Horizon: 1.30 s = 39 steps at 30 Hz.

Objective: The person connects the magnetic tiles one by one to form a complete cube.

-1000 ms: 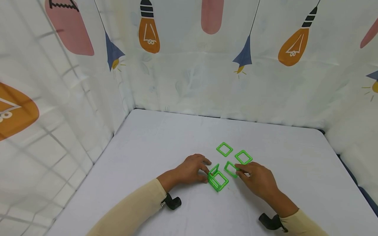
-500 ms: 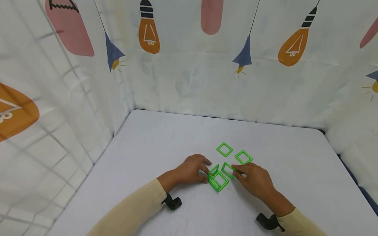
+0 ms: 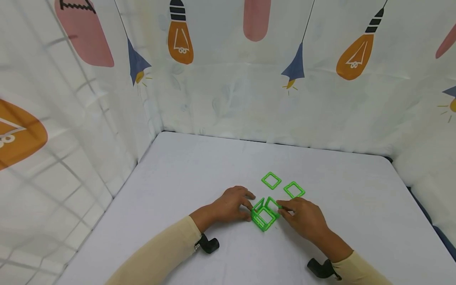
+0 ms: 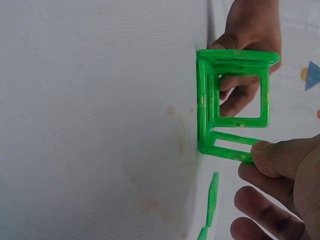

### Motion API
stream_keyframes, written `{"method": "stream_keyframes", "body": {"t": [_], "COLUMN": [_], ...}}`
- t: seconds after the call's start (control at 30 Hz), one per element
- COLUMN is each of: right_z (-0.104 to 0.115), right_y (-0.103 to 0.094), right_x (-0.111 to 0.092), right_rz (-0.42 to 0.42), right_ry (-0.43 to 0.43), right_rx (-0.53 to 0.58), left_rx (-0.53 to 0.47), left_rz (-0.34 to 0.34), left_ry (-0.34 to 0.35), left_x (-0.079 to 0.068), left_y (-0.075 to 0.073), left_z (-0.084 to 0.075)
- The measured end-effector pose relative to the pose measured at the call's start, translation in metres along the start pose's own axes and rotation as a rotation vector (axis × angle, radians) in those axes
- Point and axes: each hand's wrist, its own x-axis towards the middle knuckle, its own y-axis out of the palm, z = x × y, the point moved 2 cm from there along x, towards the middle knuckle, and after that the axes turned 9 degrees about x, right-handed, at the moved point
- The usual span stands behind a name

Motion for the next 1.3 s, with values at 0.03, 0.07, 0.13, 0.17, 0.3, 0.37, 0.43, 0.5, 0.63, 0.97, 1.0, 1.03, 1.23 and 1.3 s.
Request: {"method": "stream_keyframes", "body": {"t": [0.03,0.07,0.13,0.17,0.3,0.37,0.43,0.5,0.63,0.97,1.0,1.03,1.23,1.3], "right_z": [0.0004,0.0008,0.0013,0.0017,0.0022,0.0026,0.003,0.0033,0.003,0.006,0.0062,0.0063,0.0067,0.0066], "right_y": [-0.0001,-0.0002,-0.0001,-0.0001,0.0009,0.0008,0.0007,0.0004,0.0017,0.0038,0.0043,0.0047,0.0065,0.0068], "right_x": [0.0002,0.0003,0.0008,0.0009,0.0018,0.0021,0.0023,0.0023,0.0024,0.0017,0.0018,0.0019,0.0019,0.0019], "right_rz": [0.0,0.0,0.003,0.005,0.013,0.016,0.014,0.01,0.009,0.001,0.004,0.006,0.019,0.024], "right_ry": [-0.003,-0.007,-0.011,-0.013,-0.022,-0.027,-0.038,-0.047,-0.053,-0.078,-0.074,-0.069,-0.046,-0.039], "right_rx": [-0.003,-0.004,-0.007,-0.01,-0.016,-0.018,-0.018,-0.019,-0.028,-0.047,-0.046,-0.047,-0.035,-0.028], "left_rx": [-0.001,-0.001,-0.001,0.0,0.006,0.006,0.004,0.001,0.0,0.007,0.008,0.008,0.01,0.011], "left_rz": [0.0,0.0,0.0,-0.001,-0.006,-0.009,-0.011,-0.009,-0.009,-0.002,-0.003,-0.003,-0.002,-0.002], "left_ry": [-0.001,-0.001,-0.001,0.0,0.007,0.009,0.008,0.006,0.007,0.004,0.005,0.005,-0.004,-0.005], "left_x": [-0.0001,-0.0001,-0.0002,-0.0002,0.0,0.0003,0.0006,0.0008,0.001,0.0007,0.0007,0.0007,0.0004,0.0005], "left_y": [-0.0003,-0.0004,-0.0005,-0.0006,0.0003,0.0008,0.0011,0.0011,0.0013,0.0013,0.0011,0.0009,-0.0001,0.0002], "left_z": [-0.0001,-0.0002,-0.0003,-0.0004,0.0002,0.0006,0.001,0.0012,0.0012,0.0007,0.0004,0.0003,-0.0012,-0.0011]}}
